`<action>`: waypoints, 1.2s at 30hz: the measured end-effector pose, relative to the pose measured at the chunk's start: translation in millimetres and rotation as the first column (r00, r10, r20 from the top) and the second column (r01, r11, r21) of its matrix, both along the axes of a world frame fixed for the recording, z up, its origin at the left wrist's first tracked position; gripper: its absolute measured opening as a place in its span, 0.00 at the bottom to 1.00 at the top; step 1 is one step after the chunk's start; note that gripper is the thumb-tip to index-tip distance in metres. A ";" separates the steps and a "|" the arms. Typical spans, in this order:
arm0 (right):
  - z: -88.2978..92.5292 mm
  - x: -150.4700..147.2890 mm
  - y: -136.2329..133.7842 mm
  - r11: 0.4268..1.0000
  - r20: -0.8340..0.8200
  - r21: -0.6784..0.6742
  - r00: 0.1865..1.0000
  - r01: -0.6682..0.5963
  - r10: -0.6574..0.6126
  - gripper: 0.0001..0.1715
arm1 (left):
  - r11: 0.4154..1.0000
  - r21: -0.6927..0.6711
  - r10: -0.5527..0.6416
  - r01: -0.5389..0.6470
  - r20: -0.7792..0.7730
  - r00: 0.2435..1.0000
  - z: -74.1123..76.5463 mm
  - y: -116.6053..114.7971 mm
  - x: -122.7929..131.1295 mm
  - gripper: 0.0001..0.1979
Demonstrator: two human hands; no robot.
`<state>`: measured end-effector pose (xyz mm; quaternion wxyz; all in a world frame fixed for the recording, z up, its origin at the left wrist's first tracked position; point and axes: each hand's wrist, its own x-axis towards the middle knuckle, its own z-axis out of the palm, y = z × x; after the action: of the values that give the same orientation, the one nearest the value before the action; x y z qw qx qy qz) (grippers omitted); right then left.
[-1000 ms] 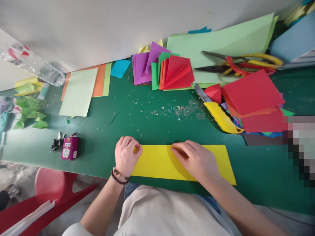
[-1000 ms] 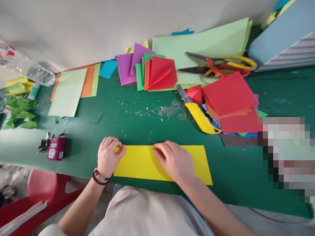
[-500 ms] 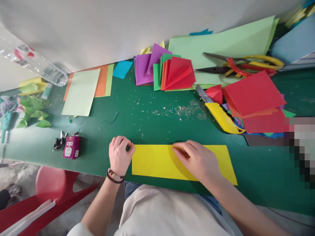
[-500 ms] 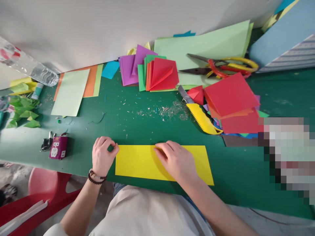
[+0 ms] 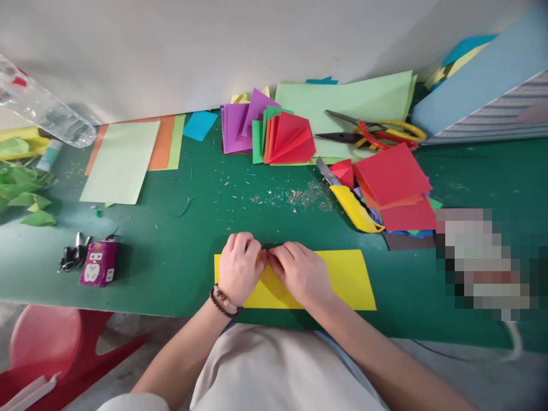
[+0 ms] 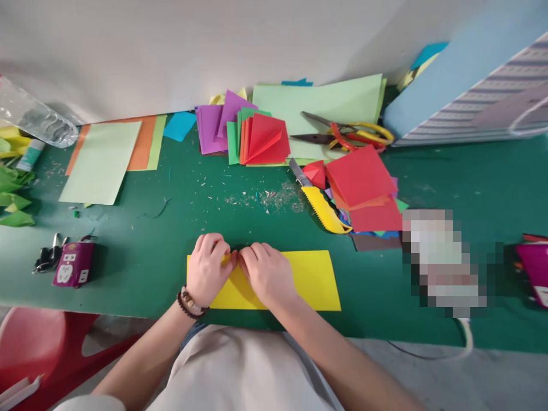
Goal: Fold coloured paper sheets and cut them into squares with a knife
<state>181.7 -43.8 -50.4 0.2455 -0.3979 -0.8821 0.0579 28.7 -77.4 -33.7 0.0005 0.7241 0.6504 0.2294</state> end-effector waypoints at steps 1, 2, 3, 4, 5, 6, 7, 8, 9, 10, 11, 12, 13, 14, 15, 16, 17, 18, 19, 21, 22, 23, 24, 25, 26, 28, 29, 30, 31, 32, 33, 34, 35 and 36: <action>-1.0 -1.3 0.1 1.000 0.005 0.002 1.000 0.001 -0.001 0.14 | 1.000 -0.004 -0.003 0.003 0.004 1.000 -3.3 1.0 -0.1 0.08; -1.5 -1.8 0.2 1.000 0.009 0.005 1.000 0.003 -0.003 0.15 | 1.000 -0.008 -0.004 0.004 0.009 1.000 -5.6 1.3 -1.1 0.08; -1.6 -1.8 0.3 1.000 0.013 0.005 1.000 0.005 -0.005 0.15 | 1.000 -0.010 -0.004 0.005 0.014 1.000 -7.1 1.2 -2.4 0.08; -1.4 -1.3 0.5 1.000 0.016 0.004 1.000 0.008 -0.008 0.15 | 1.000 -0.011 -0.004 0.004 0.019 1.000 -7.9 0.8 -3.7 0.08; -1.0 -0.5 0.8 1.000 0.020 0.001 1.000 0.013 -0.013 0.15 | 1.000 -0.011 -0.003 0.003 0.024 1.000 -8.3 0.3 -4.7 0.08; -0.5 0.4 1.2 1.000 0.024 -0.003 1.000 0.018 -0.018 0.14 | 1.000 -0.011 0.000 0.000 0.028 1.000 -8.3 -0.1 -5.2 0.08; 0.1 1.5 1.8 1.000 0.029 -0.008 0.999 0.025 -0.025 0.13 | 1.000 -0.009 0.005 -0.005 0.031 0.999 -8.2 -0.4 -5.3 0.08; 0.7 2.6 2.5 0.999 0.033 -0.013 0.999 0.033 -0.032 0.13 | 1.000 -0.006 0.011 -0.011 0.035 0.999 -8.0 -0.5 -5.2 0.08; 1.2 3.7 3.3 0.999 0.037 -0.017 0.999 0.040 -0.039 0.12 | 1.000 -0.003 0.017 -0.017 0.038 0.999 -7.9 -0.5 -4.8 0.09; 1.8 4.7 4.1 0.999 0.041 -0.021 0.998 0.046 -0.045 0.11 | 1.000 0.000 0.023 -0.024 0.041 0.999 -7.8 -0.4 -4.4 0.09; 2.3 5.6 4.8 0.998 0.045 -0.024 0.998 0.050 -0.048 0.10 | 1.000 0.003 0.028 -0.028 0.044 0.999 -7.7 -0.3 -4.1 0.09; 2.8 6.4 5.5 0.998 0.049 -0.028 0.997 0.053 -0.051 0.10 | 1.000 0.005 0.031 -0.031 0.046 0.998 -7.6 -0.1 -3.8 0.09; 3.3 6.9 6.0 0.998 0.052 -0.031 0.997 0.058 -0.056 0.10 | 0.999 0.006 0.031 -0.032 0.049 0.998 -7.5 0.2 -3.7 0.10; 3.8 7.3 6.4 0.997 0.053 -0.034 0.997 0.065 -0.063 0.09 | 1.000 0.006 0.031 -0.031 0.053 0.998 -7.2 0.4 -3.6 0.10; 4.3 7.6 6.7 0.996 0.052 -0.037 0.996 0.076 -0.074 0.08 | 1.000 0.004 0.029 -0.029 0.056 0.998 -6.9 0.7 -3.6 0.10; 4.8 7.8 6.9 0.995 0.048 -0.040 0.995 0.089 -0.087 0.07 | 1.000 0.001 0.027 -0.027 0.060 0.998 -6.6 0.9 -3.6 0.10; 5.2 8.1 7.1 0.994 0.042 -0.044 0.994 0.103 -0.101 0.05 | 1.000 -0.002 0.025 -0.024 0.065 0.998 -6.2 1.1 -3.7 0.10; 5.6 8.6 7.3 0.992 0.035 -0.048 0.993 0.116 -0.115 0.03 | 1.000 -0.004 0.024 -0.024 0.070 0.997 -6.0 1.3 -3.9 0.10; 5.8 9.2 7.6 0.990 0.027 -0.053 0.992 0.128 -0.127 0.02 | 1.000 -0.006 0.025 -0.025 0.075 0.997 -5.8 1.5 -4.1 0.10; 5.8 11.3 8.2 0.988 0.012 -0.061 0.989 0.145 -0.144 0.09 | 1.000 -0.007 0.025 -0.025 0.085 0.996 -5.8 1.8 -5.1 0.10; 5.6 12.7 8.6 0.986 0.006 -0.064 0.989 0.151 -0.151 0.11 | 1.000 -0.006 0.023 -0.023 0.090 0.996 -5.9 1.9 -5.7 0.10; 5.1 14.2 8.9 0.986 0.000 -0.065 0.988 0.156 -0.157 0.13 | 1.000 -0.005 0.021 -0.020 0.093 0.995 -6.1 2.0 -6.5 0.11; 4.4 15.7 9.3 0.985 -0.005 -0.066 0.987 0.160 -0.161 0.14 | 1.000 -0.004 0.016 -0.016 0.096 0.995 -6.3 2.0 -7.4 0.11; 3.6 17.2 9.5 0.985 -0.010 -0.065 0.987 0.162 -0.163 0.15 | 1.000 -0.003 0.011 -0.011 0.098 0.995 -6.4 2.0 -8.4 0.11; 2.7 18.7 9.8 0.985 -0.015 -0.064 0.986 0.162 -0.163 0.15 | 1.000 -0.002 0.007 -0.007 0.100 0.995 -6.5 1.8 -9.5 0.11; 0.9 21.2 10.1 0.985 -0.027 -0.060 0.986 0.161 -0.163 0.16 | 1.000 0.000 -0.002 0.002 0.099 0.995 -6.4 1.3 -11.7 0.11; 0.2 22.3 10.4 0.985 -0.033 -0.057 0.986 0.160 -0.162 0.16 | 1.000 0.001 -0.006 0.006 0.097 0.995 -6.2 0.8 -12.9 0.11; -0.4 23.5 10.7 0.986 -0.039 -0.055 0.986 0.159 -0.161 0.17 | 1.000 0.002 -0.008 0.008 0.093 0.996 -6.0 0.3 -14.1 0.11; -0.8 24.8 11.0 0.986 -0.043 -0.052 0.986 0.159 -0.162 0.17 | 1.000 0.004 -0.008 0.008 0.089 0.996 -5.8 -0.4 -15.3 0.11; -1.0 26.2 11.5 0.986 -0.045 -0.051 0.986 0.160 -0.162 0.17 | 1.000 0.007 -0.008 0.007 0.083 0.997 -5.5 -1.2 -16.6 0.11; -1.0 27.8 12.0 0.986 -0.045 -0.050 0.985 0.161 -0.164 0.18 | 1.000 0.011 -0.005 0.005 0.076 0.997 -5.1 -2.1 -18.1 0.11; -0.9 29.6 12.5 0.985 -0.046 -0.049 0.985 0.164 -0.166 0.18 | 1.000 0.015 -0.001 0.000 0.070 0.998 -4.7 -3.1 -19.8 0.11; -0.7 31.5 13.0 0.985 -0.046 -0.047 0.985 0.167 -0.169 0.18 | 1.000 0.020 0.004 -0.005 0.062 0.998 -4.1 -4.2 -21.7 0.11; -0.6 33.6 13.4 0.984 -0.047 -0.045 0.984 0.170 -0.172 0.18 | 1.000 0.026 0.011 -0.012 0.053 0.999 -3.4 -5.4 -23.9 0.11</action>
<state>215.3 -30.4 -51.0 0.2635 -0.4756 -0.8368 0.0645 4.8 -82.8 -37.1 0.0070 0.7139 0.6513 0.2570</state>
